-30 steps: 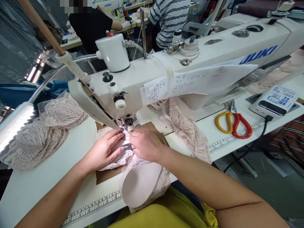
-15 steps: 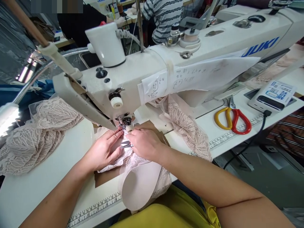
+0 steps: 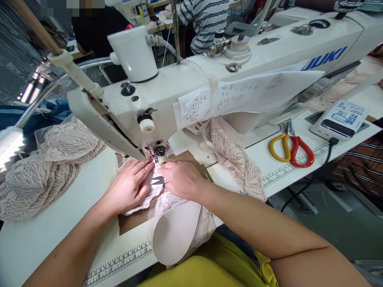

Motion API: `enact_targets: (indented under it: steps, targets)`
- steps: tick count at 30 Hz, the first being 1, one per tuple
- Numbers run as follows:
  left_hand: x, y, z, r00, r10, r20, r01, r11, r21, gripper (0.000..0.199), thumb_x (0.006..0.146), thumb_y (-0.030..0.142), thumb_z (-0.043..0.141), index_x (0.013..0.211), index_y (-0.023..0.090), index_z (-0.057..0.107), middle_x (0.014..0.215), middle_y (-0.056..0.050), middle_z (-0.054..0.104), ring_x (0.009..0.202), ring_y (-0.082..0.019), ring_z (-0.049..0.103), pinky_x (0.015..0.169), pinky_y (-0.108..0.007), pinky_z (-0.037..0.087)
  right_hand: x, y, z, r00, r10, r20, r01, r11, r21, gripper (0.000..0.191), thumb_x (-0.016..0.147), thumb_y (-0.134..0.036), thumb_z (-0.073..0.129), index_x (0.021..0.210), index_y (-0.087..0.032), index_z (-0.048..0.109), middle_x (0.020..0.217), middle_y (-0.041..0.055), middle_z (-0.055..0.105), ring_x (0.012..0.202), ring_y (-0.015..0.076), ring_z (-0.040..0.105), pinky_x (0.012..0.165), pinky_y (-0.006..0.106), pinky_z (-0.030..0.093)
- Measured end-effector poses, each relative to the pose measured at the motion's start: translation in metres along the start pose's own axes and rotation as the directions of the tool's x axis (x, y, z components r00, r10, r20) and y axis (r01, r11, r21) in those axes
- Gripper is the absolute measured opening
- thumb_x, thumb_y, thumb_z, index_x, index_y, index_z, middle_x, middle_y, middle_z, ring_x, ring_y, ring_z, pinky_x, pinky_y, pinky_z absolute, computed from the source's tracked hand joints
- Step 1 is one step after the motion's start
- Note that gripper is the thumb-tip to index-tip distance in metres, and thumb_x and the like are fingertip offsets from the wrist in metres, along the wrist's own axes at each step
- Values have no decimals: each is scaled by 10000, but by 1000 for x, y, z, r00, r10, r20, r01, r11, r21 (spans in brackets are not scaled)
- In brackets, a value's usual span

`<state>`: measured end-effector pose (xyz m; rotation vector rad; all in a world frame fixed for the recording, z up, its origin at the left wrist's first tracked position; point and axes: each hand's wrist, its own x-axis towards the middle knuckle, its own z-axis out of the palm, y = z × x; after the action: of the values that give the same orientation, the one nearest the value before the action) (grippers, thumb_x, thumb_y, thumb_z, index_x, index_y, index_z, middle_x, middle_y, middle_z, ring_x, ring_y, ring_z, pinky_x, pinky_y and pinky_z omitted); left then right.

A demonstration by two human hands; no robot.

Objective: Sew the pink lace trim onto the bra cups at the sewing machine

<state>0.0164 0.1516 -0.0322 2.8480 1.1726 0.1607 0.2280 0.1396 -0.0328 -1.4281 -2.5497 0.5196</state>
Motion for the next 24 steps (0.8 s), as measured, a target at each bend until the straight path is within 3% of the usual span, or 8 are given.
enact_targets:
  steps: [4, 10, 18, 24]
  targets:
    - [-3, 5, 3, 996, 41, -73, -44, 998, -46, 439, 859, 195, 465, 1277, 92, 552, 1336, -175, 551, 1205, -338, 500, 1006, -515, 434, 0, 0, -2, 1000, -12, 6, 12, 1000, -5, 206, 825, -245, 570, 996, -194, 674, 861, 37, 661, 724, 159, 541, 571, 287, 264]
    - [-2, 4, 4, 997, 38, -74, -44, 996, -81, 438, 883, 275, 480, 1285, 118, 553, 1336, -162, 559, 1167, -339, 527, 961, -510, 453, 1, -1, -1, 999, -40, -7, 41, 999, 4, 158, 847, -241, 551, 950, -179, 654, 875, 35, 673, 731, 157, 548, 569, 285, 266]
    - [0, -2, 5, 994, 37, -106, -42, 998, -45, 404, 856, 188, 478, 1232, 92, 589, 1269, -165, 607, 1165, -343, 521, 940, -513, 467, 0, 0, 1, 998, -59, 7, 59, 998, -20, 207, 834, -267, 586, 1012, -186, 656, 866, 37, 665, 737, 167, 556, 568, 293, 275]
    - [-2, 2, 9, 984, 75, -161, -89, 993, -82, 367, 886, 122, 436, 1205, 171, 612, 1276, -101, 622, 1081, -275, 567, 904, -464, 503, -1, 1, 1, 998, -56, 28, 57, 998, -15, 247, 842, -257, 573, 1061, -185, 660, 878, 46, 671, 744, 172, 562, 585, 287, 306]
